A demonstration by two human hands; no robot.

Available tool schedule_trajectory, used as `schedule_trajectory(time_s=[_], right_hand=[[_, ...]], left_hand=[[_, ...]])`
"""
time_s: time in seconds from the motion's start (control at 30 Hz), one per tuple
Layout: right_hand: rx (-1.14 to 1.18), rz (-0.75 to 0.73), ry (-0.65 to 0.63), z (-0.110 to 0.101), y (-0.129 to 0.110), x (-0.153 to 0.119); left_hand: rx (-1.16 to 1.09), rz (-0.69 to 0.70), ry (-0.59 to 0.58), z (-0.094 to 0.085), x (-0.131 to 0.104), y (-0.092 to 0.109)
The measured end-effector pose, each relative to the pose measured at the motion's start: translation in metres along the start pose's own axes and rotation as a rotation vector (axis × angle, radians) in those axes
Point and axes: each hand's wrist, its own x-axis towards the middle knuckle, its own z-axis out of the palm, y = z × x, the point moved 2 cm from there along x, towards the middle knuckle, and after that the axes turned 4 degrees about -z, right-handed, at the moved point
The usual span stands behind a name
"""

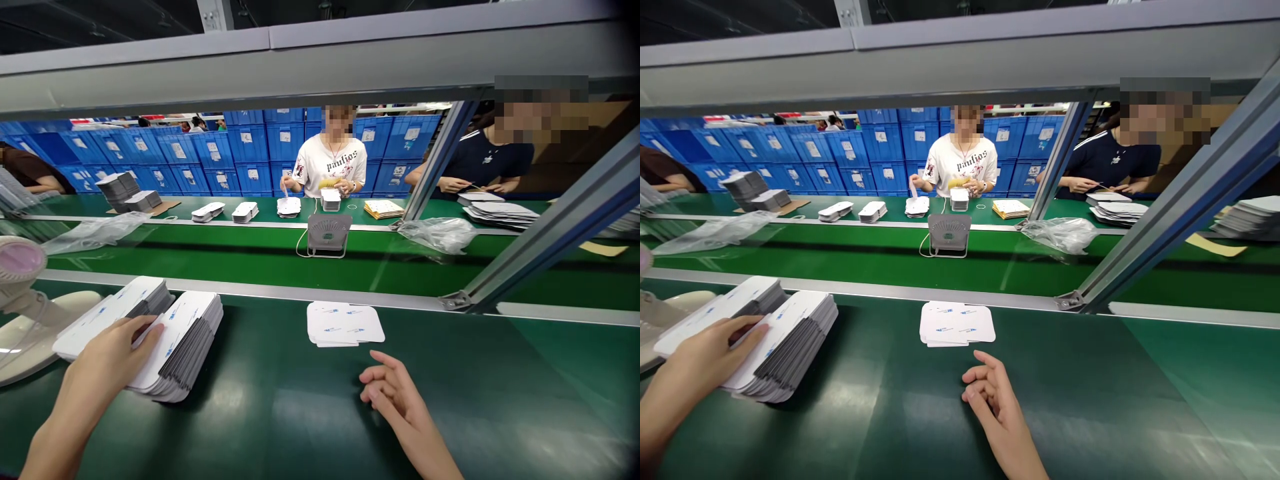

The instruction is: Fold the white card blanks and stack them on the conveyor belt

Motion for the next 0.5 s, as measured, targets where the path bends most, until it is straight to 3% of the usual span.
schedule_trajectory(time_s=[0.33,0.5], right_hand=[[-0.037,-0.035,-0.026,-0.001,0.006,0.001],[-0.251,-0.096,-0.184,-0.008,-0.001,0.01]], left_hand=[[-0.038,-0.144,-0.099,0.004,-0.015,0.016],[-0.045,-0.149,-0.126,0.001,-0.014,0.019]])
